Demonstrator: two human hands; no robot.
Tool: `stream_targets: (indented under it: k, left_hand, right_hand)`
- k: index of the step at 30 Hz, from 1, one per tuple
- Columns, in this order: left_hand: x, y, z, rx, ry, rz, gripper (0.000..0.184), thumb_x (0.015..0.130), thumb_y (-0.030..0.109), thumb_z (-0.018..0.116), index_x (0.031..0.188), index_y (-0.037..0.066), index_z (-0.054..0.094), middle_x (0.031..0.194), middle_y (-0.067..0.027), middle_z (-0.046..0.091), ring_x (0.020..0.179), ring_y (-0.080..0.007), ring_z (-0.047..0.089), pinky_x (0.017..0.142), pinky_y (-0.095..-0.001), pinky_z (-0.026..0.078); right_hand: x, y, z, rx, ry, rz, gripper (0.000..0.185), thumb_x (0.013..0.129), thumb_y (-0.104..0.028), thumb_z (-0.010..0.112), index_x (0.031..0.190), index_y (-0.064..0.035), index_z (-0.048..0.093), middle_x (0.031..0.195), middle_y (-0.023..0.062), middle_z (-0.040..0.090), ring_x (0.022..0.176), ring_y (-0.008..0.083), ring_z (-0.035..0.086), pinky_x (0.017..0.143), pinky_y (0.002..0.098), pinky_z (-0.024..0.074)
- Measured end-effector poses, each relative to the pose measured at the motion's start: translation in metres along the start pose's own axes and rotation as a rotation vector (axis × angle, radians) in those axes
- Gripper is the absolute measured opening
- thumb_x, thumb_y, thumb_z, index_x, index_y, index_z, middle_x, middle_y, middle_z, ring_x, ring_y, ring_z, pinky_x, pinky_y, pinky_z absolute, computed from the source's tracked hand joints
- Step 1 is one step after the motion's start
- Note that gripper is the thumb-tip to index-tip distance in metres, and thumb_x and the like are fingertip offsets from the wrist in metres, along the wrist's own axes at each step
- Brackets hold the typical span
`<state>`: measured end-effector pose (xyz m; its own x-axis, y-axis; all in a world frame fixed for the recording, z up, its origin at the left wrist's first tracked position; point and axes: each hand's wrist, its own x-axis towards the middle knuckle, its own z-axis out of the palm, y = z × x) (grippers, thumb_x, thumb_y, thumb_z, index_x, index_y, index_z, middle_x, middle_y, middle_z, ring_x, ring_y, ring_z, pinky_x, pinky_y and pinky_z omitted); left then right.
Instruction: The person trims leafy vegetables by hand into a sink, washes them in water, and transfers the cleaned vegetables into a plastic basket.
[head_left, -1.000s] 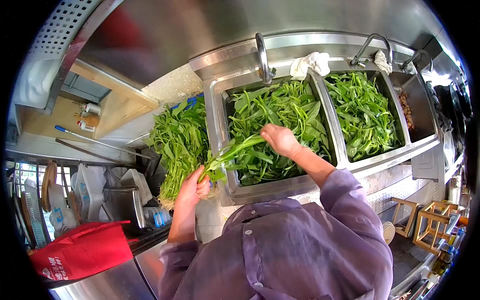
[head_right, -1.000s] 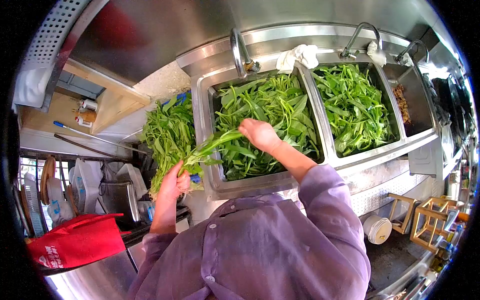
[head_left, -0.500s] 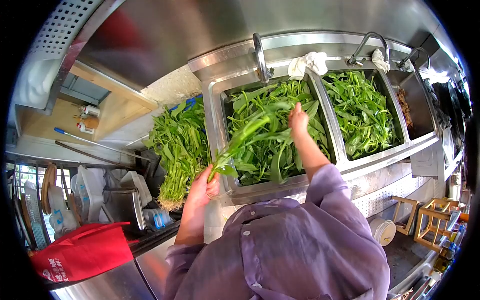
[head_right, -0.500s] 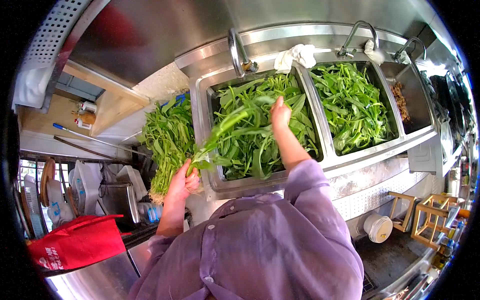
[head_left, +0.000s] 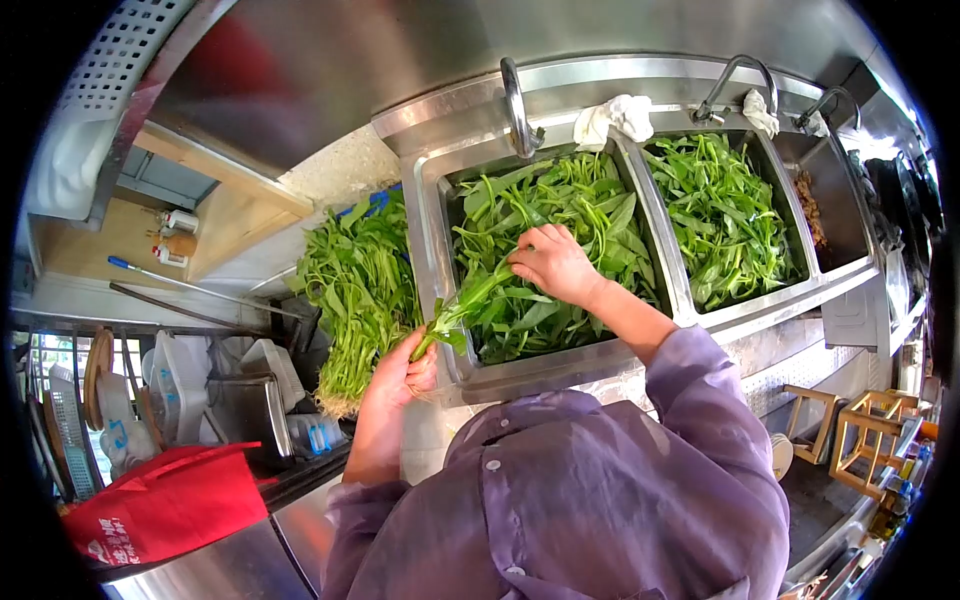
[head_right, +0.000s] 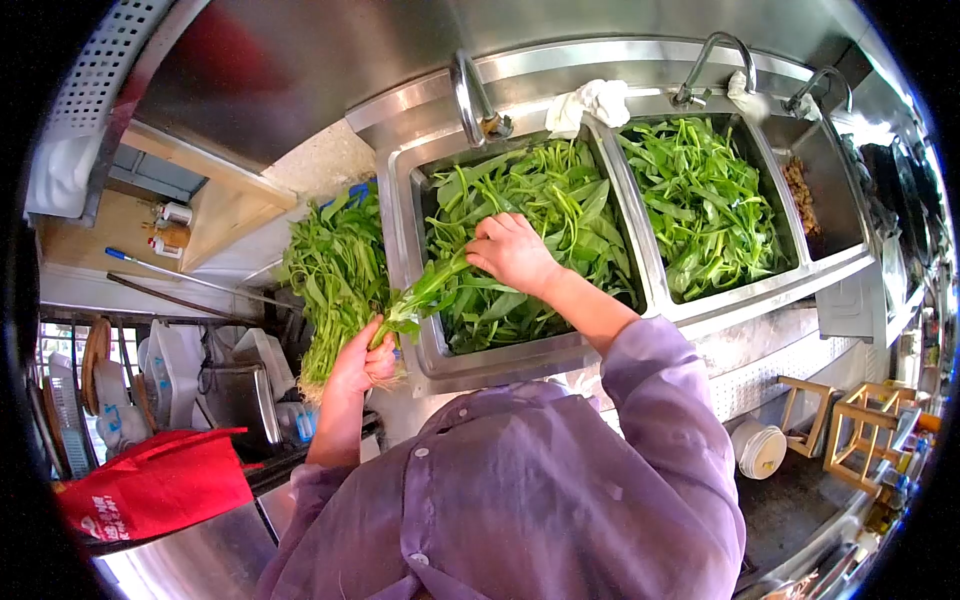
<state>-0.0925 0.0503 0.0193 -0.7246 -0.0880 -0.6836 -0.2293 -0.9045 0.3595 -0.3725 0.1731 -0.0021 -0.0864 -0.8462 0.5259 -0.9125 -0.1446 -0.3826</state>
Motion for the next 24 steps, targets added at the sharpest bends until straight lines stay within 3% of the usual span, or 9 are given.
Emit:
stream_targets:
  k: [2,8,10,11,16,20,22,23,24]
  left_hand:
    - [0.001,0.0,0.002,0.032,0.011,0.004,0.037,0.089,0.038,0.035,0.072,0.007,0.045,0.039,0.0071,0.023,0.03,-0.0062,0.018,0.033,-0.0219,0.017]
    - [0.003,-0.008,0.025,0.145,0.082,0.066,0.036,0.089,0.037,0.038,0.072,0.005,0.046,0.04,0.0067,0.022,0.031,-0.006,0.018,0.033,-0.0222,0.016]
    - [0.011,-0.012,0.035,0.205,0.09,0.101,0.036,0.088,0.036,0.039,0.072,0.005,0.047,0.041,0.0065,0.022,0.032,-0.0059,0.017,0.034,-0.0224,0.016]
    - [0.016,-0.012,0.037,0.216,0.088,0.138,0.035,0.089,0.035,0.04,0.072,0.005,0.047,0.041,0.0064,0.022,0.032,-0.0058,0.018,0.034,-0.0225,0.015]
    - [0.034,-0.008,0.065,0.335,0.157,0.245,0.033,0.088,0.032,0.043,0.071,0.004,0.047,0.043,0.006,0.026,0.033,-0.0053,0.019,0.033,-0.0218,0.013]
    - [0.018,-0.001,0.057,0.444,0.217,0.34,0.029,0.086,0.03,0.048,0.073,0.004,0.048,0.045,0.0061,0.027,0.034,-0.0046,0.019,0.034,-0.0215,0.014]
    - [0.012,0.0,0.054,0.521,0.32,0.339,0.028,0.085,0.03,0.051,0.071,0.005,0.05,0.047,0.0049,0.032,0.037,-0.0046,0.026,0.036,-0.0213,0.02]
    - [0.011,-0.003,0.053,0.756,0.397,0.452,0.029,0.085,0.029,0.051,0.07,0.005,0.05,0.048,0.0043,0.035,0.04,-0.0049,0.03,0.038,-0.0214,0.023]
    - [0.01,-0.003,0.051,0.995,0.474,0.564,0.029,0.084,0.029,0.052,0.069,0.004,0.051,0.05,0.0036,0.038,0.043,-0.0052,0.033,0.04,-0.0215,0.026]
  right_hand:
    - [-0.005,0.009,0.009,0.066,-0.162,0.076,0.019,0.08,-0.027,0.051,0.081,-0.011,0.061,0.084,0.0029,0.053,0.085,0.0208,0.048,0.075,0.0328,0.0368]
    - [-0.013,0.012,0.029,0.189,-0.053,0.296,0.032,0.085,-0.029,0.045,0.08,-0.0012,0.058,0.07,0.0154,0.053,0.065,0.0289,0.051,0.067,0.0367,0.0397]
    - [-0.006,0.008,0.033,0.637,0.109,0.821,0.036,0.087,-0.031,0.043,0.078,0.0008,0.056,0.068,0.014,0.054,0.061,0.0263,0.051,0.063,0.0362,0.0404]
    - [-0.004,0.006,0.033,0.819,0.151,0.975,0.041,0.088,-0.036,0.042,0.091,0.0026,0.057,0.076,0.0079,0.057,0.065,0.0157,0.048,0.065,0.0281,0.0401]
    - [0.012,0.017,0.042,1.376,0.514,1.462,0.039,0.087,-0.037,0.043,0.083,0.0,0.054,0.064,0.0065,0.053,0.056,0.0148,0.048,0.053,0.0282,0.0405]
    - [-0.028,0.117,0.057,0.995,0.744,1.77,0.036,0.089,-0.032,0.038,0.089,-0.0001,0.054,0.074,0.0123,0.059,0.065,0.0216,0.056,0.06,0.035,0.0457]
    - [-0.055,0.145,0.052,-0.194,-0.062,1.192,0.03,0.088,-0.026,0.039,0.094,-0.0007,0.054,0.083,0.014,0.06,0.073,0.027,0.058,0.065,0.04,0.0465]
    - [-0.06,0.144,0.055,-0.195,-0.074,1.189,0.03,0.088,-0.026,0.039,0.094,-0.0007,0.054,0.083,0.014,0.06,0.073,0.027,0.058,0.065,0.04,0.0465]
    - [-0.052,0.123,0.043,-0.458,0.151,0.912,0.026,0.086,-0.023,0.042,0.093,-0.0015,0.055,0.086,0.0129,0.059,0.078,0.0277,0.058,0.067,0.0393,0.0462]
